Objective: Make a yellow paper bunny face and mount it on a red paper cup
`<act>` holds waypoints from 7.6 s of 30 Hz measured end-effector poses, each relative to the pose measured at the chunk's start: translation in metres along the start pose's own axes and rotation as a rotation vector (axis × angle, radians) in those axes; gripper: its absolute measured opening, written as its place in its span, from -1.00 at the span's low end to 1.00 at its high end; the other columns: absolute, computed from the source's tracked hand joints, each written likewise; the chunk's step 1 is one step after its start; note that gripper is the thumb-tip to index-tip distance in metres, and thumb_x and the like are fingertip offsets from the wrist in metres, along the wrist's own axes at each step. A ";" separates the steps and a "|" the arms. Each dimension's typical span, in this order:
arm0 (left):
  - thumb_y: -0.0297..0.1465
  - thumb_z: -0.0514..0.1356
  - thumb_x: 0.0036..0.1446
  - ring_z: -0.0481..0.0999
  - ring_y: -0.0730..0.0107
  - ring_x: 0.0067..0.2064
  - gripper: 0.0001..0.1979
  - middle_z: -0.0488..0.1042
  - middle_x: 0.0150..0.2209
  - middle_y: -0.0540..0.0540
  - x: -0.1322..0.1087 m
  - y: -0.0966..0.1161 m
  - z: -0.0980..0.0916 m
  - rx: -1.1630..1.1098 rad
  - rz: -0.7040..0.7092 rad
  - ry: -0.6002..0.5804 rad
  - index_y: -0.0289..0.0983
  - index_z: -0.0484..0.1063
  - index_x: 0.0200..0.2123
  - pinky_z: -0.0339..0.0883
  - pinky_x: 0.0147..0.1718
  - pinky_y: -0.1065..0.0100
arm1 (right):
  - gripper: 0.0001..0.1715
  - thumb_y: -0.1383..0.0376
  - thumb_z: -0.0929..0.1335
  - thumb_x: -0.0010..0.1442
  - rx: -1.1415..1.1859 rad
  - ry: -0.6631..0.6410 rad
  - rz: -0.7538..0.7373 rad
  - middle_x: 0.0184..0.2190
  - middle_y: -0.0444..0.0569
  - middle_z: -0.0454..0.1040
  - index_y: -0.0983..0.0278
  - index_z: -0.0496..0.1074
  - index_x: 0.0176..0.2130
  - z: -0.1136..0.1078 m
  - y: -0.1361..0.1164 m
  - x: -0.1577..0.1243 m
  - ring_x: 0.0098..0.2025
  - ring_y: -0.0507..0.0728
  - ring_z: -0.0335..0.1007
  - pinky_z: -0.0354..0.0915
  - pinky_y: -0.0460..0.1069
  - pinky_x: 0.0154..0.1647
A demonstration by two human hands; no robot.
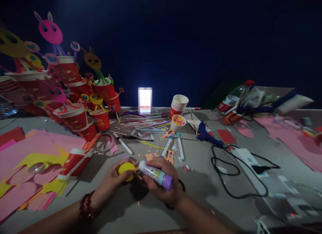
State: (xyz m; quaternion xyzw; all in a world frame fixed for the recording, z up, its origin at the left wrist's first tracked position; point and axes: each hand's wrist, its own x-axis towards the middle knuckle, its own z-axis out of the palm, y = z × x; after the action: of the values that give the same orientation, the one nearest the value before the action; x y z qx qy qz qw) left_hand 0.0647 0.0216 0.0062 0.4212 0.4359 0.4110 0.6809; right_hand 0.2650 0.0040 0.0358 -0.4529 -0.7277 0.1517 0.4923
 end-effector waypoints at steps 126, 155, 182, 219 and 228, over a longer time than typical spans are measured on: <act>-0.23 0.25 0.01 0.31 0.48 -0.55 -0.78 0.32 -0.54 0.07 0.000 0.000 0.006 0.228 0.025 -0.058 -0.25 0.33 -0.41 0.20 -0.58 0.48 | -0.42 0.40 0.39 0.06 0.340 -0.201 0.378 0.00 -0.03 0.40 0.12 0.34 0.08 0.029 0.003 0.000 -0.21 0.09 0.47 0.42 0.00 -0.10; -0.16 0.25 0.04 0.38 0.45 -0.59 -0.73 0.45 -0.55 0.03 0.000 0.009 0.006 0.033 -0.051 -0.049 -0.25 0.34 -0.40 0.26 -0.62 0.46 | -0.61 0.35 0.33 0.15 0.229 -0.118 0.198 -0.11 -0.03 0.53 0.10 0.41 -0.01 0.005 0.003 -0.003 -0.16 0.20 0.50 0.43 0.03 -0.21; -0.19 0.35 -0.01 0.58 0.30 -0.36 -0.69 0.53 -0.38 -0.01 0.003 0.003 0.003 -0.220 -0.019 0.043 -0.24 0.33 -0.38 0.41 -0.39 0.38 | -0.68 0.37 0.37 0.14 0.085 0.064 0.140 -0.19 -0.01 0.56 0.15 0.44 -0.07 0.009 0.004 -0.004 -0.18 0.20 0.53 0.45 0.08 -0.12; -0.16 0.36 -0.03 0.63 0.26 -0.44 -0.58 0.58 -0.40 0.00 0.006 0.001 0.001 -0.262 -0.138 0.081 -0.20 0.19 -0.31 0.38 -0.55 0.41 | -0.52 0.19 0.51 0.06 0.685 0.108 0.635 -0.06 0.02 0.57 0.16 0.39 -0.03 -0.004 0.025 0.028 0.01 0.24 0.48 0.37 0.15 0.03; -0.16 0.38 -0.06 0.65 0.15 -0.29 -0.58 0.56 -0.35 0.00 0.008 -0.004 -0.001 -0.233 -0.130 0.080 -0.20 0.23 -0.30 0.43 -0.49 0.36 | -0.58 0.20 0.52 0.02 0.583 0.077 0.590 -0.18 -0.01 0.57 0.19 0.37 -0.16 -0.014 0.025 0.033 -0.13 0.19 0.48 0.42 0.08 -0.14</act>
State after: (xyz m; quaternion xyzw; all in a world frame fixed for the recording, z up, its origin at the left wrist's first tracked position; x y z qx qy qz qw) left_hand 0.0667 0.0278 0.0006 0.2932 0.4385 0.4304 0.7324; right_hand 0.2868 0.0409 0.0447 -0.4890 -0.4743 0.4688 0.5623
